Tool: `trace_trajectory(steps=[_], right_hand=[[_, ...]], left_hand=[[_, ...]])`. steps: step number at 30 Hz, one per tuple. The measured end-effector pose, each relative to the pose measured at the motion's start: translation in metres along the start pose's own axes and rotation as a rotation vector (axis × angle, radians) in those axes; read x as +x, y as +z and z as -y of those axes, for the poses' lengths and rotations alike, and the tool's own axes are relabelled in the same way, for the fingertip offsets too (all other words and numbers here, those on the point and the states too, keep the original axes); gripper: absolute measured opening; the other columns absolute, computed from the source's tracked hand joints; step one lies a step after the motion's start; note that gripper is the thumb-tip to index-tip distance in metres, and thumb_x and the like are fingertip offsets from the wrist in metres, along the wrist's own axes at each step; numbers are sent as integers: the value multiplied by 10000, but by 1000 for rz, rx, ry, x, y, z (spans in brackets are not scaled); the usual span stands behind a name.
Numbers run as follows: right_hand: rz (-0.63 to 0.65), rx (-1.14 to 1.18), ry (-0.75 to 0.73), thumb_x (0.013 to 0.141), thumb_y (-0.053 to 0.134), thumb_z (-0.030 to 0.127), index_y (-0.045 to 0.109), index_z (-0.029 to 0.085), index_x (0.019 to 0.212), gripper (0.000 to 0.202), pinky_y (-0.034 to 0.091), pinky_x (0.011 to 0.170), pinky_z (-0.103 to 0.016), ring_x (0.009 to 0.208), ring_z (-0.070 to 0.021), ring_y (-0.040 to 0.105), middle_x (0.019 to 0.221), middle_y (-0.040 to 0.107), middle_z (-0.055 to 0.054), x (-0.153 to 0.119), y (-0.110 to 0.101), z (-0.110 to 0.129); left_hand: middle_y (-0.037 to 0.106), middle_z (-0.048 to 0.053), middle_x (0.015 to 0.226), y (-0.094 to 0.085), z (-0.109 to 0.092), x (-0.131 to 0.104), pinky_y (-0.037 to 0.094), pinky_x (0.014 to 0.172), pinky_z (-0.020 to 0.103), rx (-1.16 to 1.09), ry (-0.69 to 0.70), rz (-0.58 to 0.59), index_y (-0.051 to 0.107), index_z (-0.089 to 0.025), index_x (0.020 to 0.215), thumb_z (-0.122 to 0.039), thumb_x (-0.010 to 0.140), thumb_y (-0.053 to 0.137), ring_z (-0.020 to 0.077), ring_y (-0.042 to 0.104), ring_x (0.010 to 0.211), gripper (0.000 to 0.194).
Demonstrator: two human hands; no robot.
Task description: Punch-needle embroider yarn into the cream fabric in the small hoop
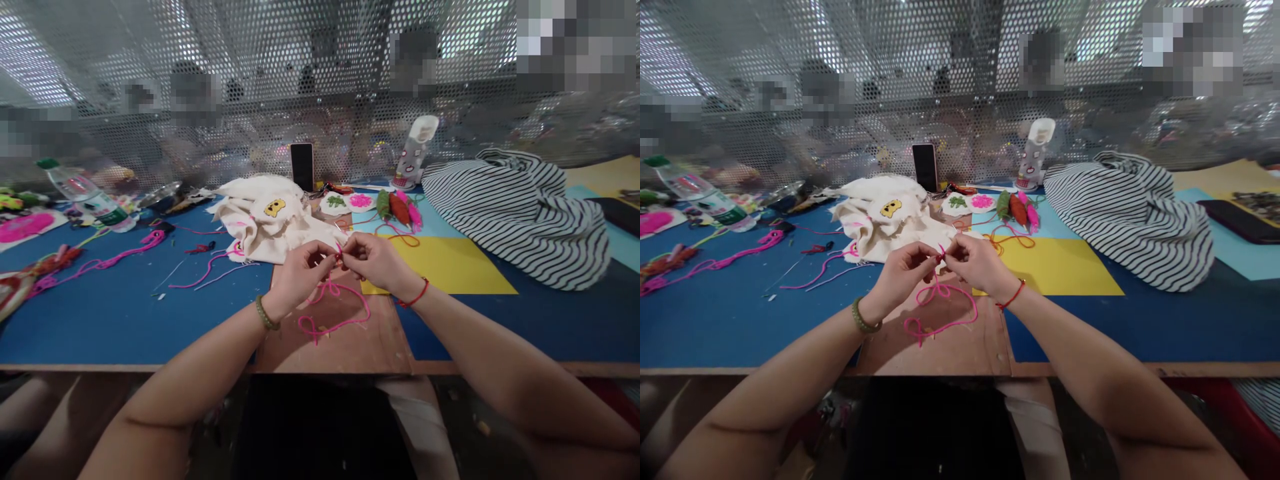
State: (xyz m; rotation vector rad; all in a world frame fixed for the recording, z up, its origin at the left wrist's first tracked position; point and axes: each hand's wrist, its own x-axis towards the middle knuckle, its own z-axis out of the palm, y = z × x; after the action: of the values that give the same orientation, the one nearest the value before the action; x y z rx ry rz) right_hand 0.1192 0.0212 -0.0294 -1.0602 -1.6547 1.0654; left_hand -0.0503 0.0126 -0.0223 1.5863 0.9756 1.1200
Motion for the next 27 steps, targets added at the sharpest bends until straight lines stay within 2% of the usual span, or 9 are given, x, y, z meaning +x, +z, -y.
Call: trace_trajectory(steps=[3,7,10,12,15,21,27], right_hand=[[-31,-101,-83,734,606,253,523,201,674,115,387,475,-218,534,-91,500,616,586,12,-1,-1,2],[-79,-230,-159,750,581,232,520,201,665,109,398,554,-243,576,-103,496,621,580,8,-4,-3,5],[-86,-275,-169,770,571,243,507,205,674,121,395,566,-253,574,-108,496,623,580,3,-5,-3,6],[-75,-287,-172,782,565,243,510,207,683,119,393,566,-254,566,-108,496,622,581,5,-6,-3,7],[-56,-307,-184,788,564,229,516,208,690,111,383,558,-250,549,-102,483,606,566,17,-6,-3,8],[-26,-377,-184,781,557,187,522,209,703,88,379,566,-249,556,-106,509,620,580,16,-8,-2,10],[-30,-451,-187,759,566,135,534,204,702,95,361,575,-255,558,-113,506,622,595,10,-8,-1,10]], left_hand=[[593,-10,621,-2,-2,0,415,472,199,-137,-109,47,639,-136,779,-258,761,720,67,522,477,147],[633,18,662,-7,-3,1,461,505,192,-393,-266,168,633,-118,782,-226,728,756,74,574,517,172],[663,35,701,-10,-4,3,496,541,187,-557,-347,190,636,-114,829,-184,715,758,85,615,565,181],[665,27,694,-10,-4,4,485,516,178,-587,-385,194,633,-121,881,-171,725,749,77,604,537,201],[663,12,662,-8,-4,3,466,486,172,-552,-377,200,616,-133,932,-177,742,737,73,586,502,230],[656,0,631,-3,-3,0,497,480,212,-472,-277,184,598,-139,916,-237,746,735,97,598,490,240],[647,4,619,3,3,0,481,445,213,-424,-212,108,602,-122,838,-267,737,752,93,584,455,232]])
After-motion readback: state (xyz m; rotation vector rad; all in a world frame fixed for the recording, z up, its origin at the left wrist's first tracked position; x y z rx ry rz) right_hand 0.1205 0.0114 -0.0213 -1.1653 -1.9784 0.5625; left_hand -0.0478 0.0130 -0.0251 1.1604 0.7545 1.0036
